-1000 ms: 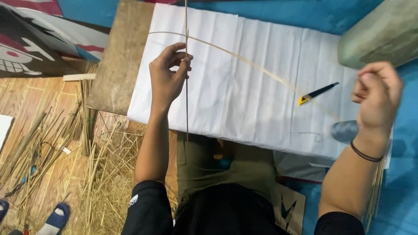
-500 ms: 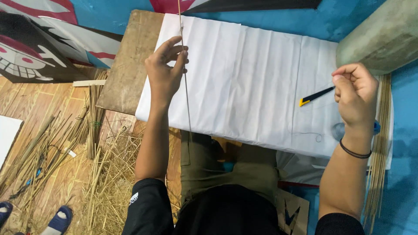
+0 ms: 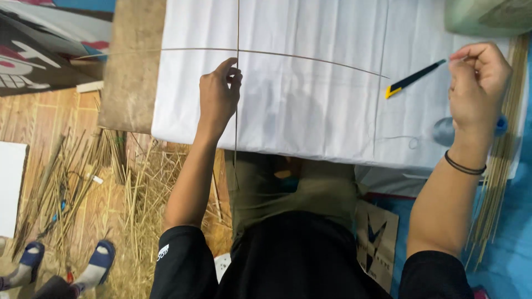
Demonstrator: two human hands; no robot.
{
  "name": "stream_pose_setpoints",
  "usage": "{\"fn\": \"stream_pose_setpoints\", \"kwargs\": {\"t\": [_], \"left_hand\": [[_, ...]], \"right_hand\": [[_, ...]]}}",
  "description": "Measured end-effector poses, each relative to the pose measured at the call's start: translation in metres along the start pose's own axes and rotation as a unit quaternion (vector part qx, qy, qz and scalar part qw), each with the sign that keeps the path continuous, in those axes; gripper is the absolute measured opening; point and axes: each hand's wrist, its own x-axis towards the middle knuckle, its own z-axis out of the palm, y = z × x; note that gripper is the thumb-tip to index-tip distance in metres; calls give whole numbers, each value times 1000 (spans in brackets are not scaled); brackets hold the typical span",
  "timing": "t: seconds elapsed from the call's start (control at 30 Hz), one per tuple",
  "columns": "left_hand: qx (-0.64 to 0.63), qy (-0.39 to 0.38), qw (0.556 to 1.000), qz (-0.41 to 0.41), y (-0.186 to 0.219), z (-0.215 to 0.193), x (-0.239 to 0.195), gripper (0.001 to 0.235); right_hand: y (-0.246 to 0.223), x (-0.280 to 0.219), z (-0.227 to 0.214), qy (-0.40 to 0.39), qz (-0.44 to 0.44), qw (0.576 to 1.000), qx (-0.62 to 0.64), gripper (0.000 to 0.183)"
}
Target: Assemble the frame of a kite by tying thin bamboo sticks together at their intersection using thread.
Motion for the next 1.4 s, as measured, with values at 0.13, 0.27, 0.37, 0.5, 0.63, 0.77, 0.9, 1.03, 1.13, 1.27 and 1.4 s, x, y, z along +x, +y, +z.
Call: {"fn": "stream_pose_setpoints", "kwargs": {"t": [0.13,0.27,0.37,0.5,0.63,0.77,0.9,1.03,1.13,1.27,1.4], "left_hand": [[-54,14,998,-12,-11,22,8,35],[-68,40,997,-17,-3,24,29,30],[-89,64,994,13,0,34,29,29],[-71,39,996,32,-3,45,13,32],[-47,-9,998,-26,-4,40,2,34],[43,-16,999,18,12,32,0,38],[206,46,977,41,11,26,0,42],[156,-9,979,-131,-24,32,-1,41],[135,-18,980,-142,-27,44,5,42],[124,20,991,56,-10,87,21,36],[20,-77,953,294,54,148,29,33]], "right_hand": [[10,9,11,-9,15,998,-57,5],[21,16,12,-14,25,999,-45,8],[5,17,19,-10,19,999,-47,6],[-4,16,22,-20,26,998,-52,4],[26,11,2,-58,50,997,9,8],[30,2,-3,-78,64,993,57,10],[20,-7,21,-113,59,990,-56,1],[45,-4,33,-110,47,975,-186,10],[67,6,20,-78,25,969,-233,8],[78,20,23,-63,23,960,-273,5],[63,22,26,-126,47,981,-137,10]]}}
